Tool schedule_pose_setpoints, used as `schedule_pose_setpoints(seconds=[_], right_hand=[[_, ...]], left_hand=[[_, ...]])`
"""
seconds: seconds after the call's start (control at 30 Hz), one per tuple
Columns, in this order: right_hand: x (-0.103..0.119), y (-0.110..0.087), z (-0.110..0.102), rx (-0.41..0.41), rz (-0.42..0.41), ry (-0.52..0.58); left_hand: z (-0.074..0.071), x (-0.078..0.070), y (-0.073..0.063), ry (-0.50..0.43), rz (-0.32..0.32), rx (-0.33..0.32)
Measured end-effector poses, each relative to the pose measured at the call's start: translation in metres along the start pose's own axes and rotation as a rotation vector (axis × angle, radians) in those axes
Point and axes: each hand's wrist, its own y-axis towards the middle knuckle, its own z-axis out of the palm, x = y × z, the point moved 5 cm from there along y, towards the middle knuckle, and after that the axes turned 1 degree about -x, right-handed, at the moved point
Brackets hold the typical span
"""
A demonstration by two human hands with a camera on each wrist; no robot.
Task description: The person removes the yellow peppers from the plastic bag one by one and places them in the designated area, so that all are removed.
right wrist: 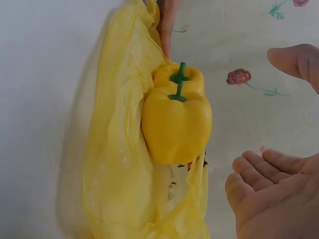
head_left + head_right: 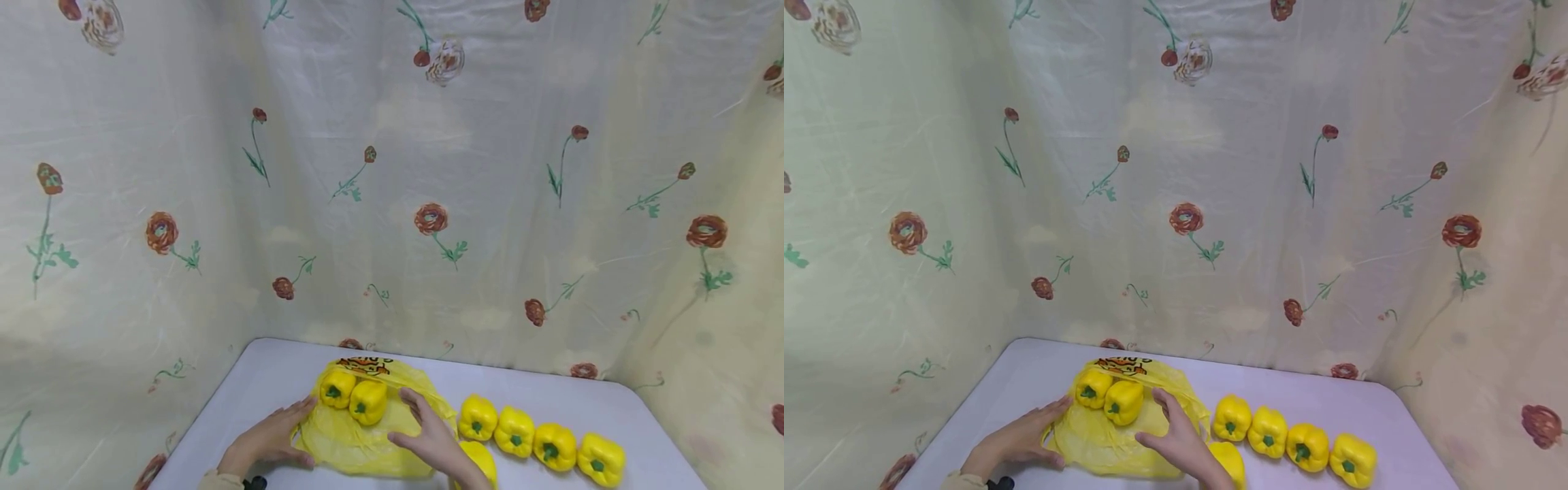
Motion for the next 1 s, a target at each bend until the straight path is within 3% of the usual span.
schedule_pose_setpoints(seconds=[0.43, 1.0], right_hand=[[0.002, 0.021, 0.010, -0.049, 0.049, 0.037], [-0.004, 0.050, 0.019, -0.045, 0.106, 0.073]], left_hand=[[0.000, 0.000, 0.000, -0.013, -0.011, 0.005], [-0.002, 0.000, -0.002, -0.013, 0.004, -0.007]])
